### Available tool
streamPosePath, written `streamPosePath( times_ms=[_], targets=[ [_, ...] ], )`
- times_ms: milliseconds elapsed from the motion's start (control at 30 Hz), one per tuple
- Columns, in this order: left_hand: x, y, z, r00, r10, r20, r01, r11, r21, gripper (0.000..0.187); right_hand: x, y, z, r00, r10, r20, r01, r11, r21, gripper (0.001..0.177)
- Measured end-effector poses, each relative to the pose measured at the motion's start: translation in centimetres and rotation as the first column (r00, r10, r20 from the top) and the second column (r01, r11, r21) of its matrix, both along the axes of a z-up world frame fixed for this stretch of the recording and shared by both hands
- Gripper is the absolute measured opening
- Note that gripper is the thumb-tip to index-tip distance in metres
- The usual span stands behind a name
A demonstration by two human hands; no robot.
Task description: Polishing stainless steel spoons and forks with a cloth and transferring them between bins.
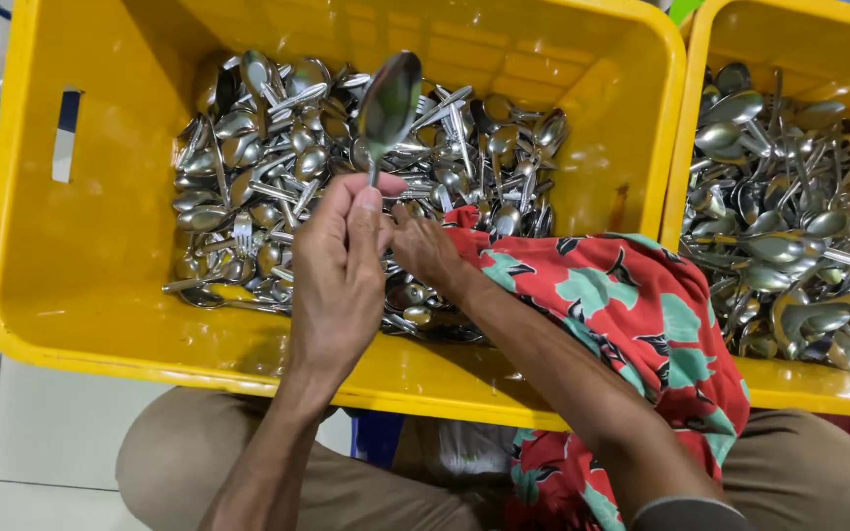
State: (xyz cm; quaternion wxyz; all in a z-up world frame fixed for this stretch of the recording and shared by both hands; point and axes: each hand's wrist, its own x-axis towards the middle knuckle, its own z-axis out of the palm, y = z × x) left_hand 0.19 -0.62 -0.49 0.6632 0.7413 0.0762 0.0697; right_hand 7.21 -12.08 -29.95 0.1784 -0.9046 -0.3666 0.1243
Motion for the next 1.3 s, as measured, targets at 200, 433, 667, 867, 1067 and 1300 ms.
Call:
streamPosePath(
  times_ms=[200, 433, 667, 867, 1067, 1300],
  targets=[
    [0.2, -0.3, 0.0, 1.0, -0.01, -0.024, 0.011, 0.999, 0.033, 0.029, 1.4, 1.3, 2.8, 0.997, -0.04, -0.062, 0.046, 0.995, 0.084, 0.015],
    [-0.1, 0.0, 0.5, 0.997, -0.037, -0.067, 0.04, 0.998, 0.047, 0.03, 3.0, -5.6, 18.4, 0.666, -0.315, -0.676, 0.699, 0.58, 0.419, 0.023],
    [-1.5, -2.7, -1.4, 0.941, -0.278, -0.193, 0.284, 0.959, 0.002, 0.031, -3.0, -12.8, 27.6, 0.607, -0.41, -0.681, 0.786, 0.432, 0.442, 0.026],
    [-2.4, -5.1, -1.9, 0.916, -0.357, -0.185, 0.376, 0.924, 0.077, 0.029, -3.9, -12.8, 28.3, 0.877, -0.473, -0.084, 0.431, 0.699, 0.57, 0.015],
    [-3.2, -6.1, -2.6, 0.937, -0.335, -0.101, 0.35, 0.897, 0.27, 0.026, -6.0, -10.6, 26.1, 0.883, -0.434, 0.177, 0.277, 0.789, 0.549, 0.012],
    [-2.8, -6.8, -4.7, 0.932, -0.337, -0.136, 0.359, 0.91, 0.207, 0.027, -5.0, -10.5, 24.1, 0.828, -0.443, 0.344, 0.224, 0.824, 0.521, 0.006]
  ],
)
